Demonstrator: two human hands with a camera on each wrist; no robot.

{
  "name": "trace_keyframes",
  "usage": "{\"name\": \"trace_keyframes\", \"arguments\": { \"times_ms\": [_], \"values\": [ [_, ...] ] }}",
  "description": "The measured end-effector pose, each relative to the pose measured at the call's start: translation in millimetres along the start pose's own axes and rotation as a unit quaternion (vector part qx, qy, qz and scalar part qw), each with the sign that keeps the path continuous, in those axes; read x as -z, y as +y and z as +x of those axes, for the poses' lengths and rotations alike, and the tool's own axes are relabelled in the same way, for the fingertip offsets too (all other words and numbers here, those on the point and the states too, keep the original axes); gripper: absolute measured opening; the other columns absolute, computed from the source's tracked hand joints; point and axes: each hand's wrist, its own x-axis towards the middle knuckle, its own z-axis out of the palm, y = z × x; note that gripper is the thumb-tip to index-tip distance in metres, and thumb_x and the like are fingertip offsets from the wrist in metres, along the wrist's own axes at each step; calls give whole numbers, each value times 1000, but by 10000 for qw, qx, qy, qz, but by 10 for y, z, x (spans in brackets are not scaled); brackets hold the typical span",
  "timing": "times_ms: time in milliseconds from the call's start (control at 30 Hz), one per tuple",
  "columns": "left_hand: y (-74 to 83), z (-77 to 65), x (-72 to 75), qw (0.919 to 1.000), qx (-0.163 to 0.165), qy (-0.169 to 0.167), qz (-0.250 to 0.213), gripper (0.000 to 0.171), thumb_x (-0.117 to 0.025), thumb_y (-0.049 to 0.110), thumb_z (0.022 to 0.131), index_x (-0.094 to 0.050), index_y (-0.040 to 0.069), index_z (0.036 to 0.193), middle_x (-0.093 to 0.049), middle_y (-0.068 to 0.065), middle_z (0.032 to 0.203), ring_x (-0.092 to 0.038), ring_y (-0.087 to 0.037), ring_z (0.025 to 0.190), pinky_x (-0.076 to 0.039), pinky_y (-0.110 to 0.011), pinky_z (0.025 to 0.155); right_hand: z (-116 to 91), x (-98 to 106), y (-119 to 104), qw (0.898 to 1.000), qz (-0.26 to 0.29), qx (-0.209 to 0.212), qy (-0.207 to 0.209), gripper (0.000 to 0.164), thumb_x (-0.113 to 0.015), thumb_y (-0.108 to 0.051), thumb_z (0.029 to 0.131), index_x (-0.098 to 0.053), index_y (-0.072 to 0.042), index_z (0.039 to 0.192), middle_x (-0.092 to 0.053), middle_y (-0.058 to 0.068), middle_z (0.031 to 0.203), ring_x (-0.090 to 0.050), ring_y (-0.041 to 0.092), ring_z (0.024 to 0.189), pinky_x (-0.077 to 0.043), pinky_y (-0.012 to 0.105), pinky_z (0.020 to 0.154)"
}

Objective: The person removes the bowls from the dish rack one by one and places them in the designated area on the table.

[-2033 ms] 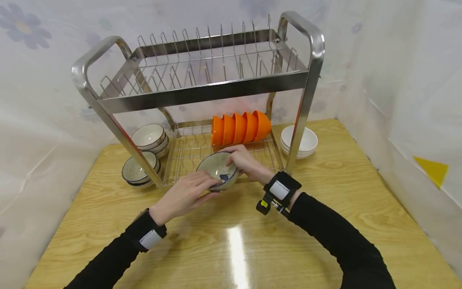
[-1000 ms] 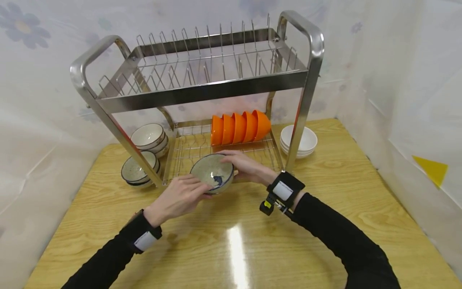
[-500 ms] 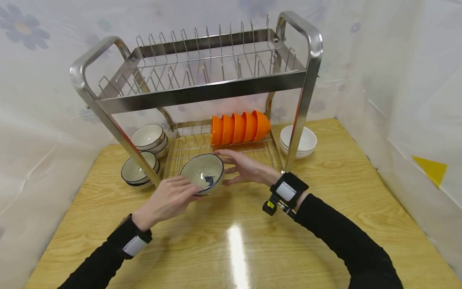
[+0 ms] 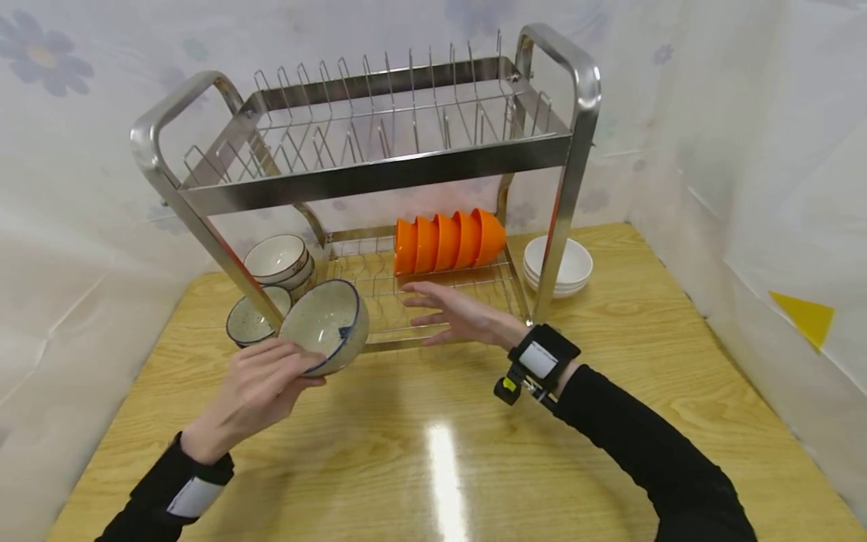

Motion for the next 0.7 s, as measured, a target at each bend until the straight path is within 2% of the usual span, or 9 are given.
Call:
{"name": "trace_keyframes", "arguments": {
  "times_ms": [133,233,333,400,467,567,700],
  "values": [
    [-9,-9,143,9969,-159,737,205,23,-58,21,103,-72,5,95,-76,-5,81,-69,-19,69,-57,-32,65,4,-1,0,10000,-58,-23,32,59,-22,-40,110,-12,-15,162,-10,16,170,-25,48,151,-39,61,116],
    [-30,-25,204,9876,-287,1450,536,22,-60,17,102,-70,0,94,-75,-12,79,-67,-23,63,-55,-35,60,13,-6,2,9999,-101,-29,1,59,-23,-40,110,-13,-14,162,-11,16,170,-25,47,151,-39,60,116],
    [-67,-58,222,9675,-245,2331,945,22,-64,17,100,-69,-3,90,-72,-18,74,-63,-28,55,-52,-37,54,14,-7,2,9999,-129,-49,-7,59,-23,-40,110,-14,-14,162,-12,16,170,-26,47,151,-40,60,116],
    [-104,-97,231,9504,-79,2889,1145,23,-67,16,97,-69,-3,85,-70,-20,71,-59,-30,50,-50,-39,52,14,-5,4,9999,-144,-53,8,59,-23,-39,110,-14,-13,162,-12,16,170,-26,47,151,-39,60,116],
    [-146,-149,247,9363,155,3272,1264,23,-69,16,95,-68,-2,80,-69,-22,68,-57,-33,49,-50,-40,54,11,-2,4,9998,-160,-56,45,59,-23,-39,110,-14,-13,162,-12,16,170,-26,47,151,-39,60,116],
    [-213,-244,283,9245,490,3513,1394,26,-71,17,94,-67,-2,77,-66,-23,65,-55,-37,50,-49,-43,55,12,2,7,9998,-169,-49,72,58,-23,-38,110,-15,-12,162,-14,16,170,-27,47,151,-40,60,116],
    [-302,-370,325,9207,801,3492,1547,30,-71,19,95,-66,-6,78,-64,-25,64,-54,-41,53,-46,-48,55,10,1,5,9999,-164,-30,25,59,-23,-38,110,-13,-10,162,-15,17,170,-28,47,150,-40,59,116]
  ]
}}
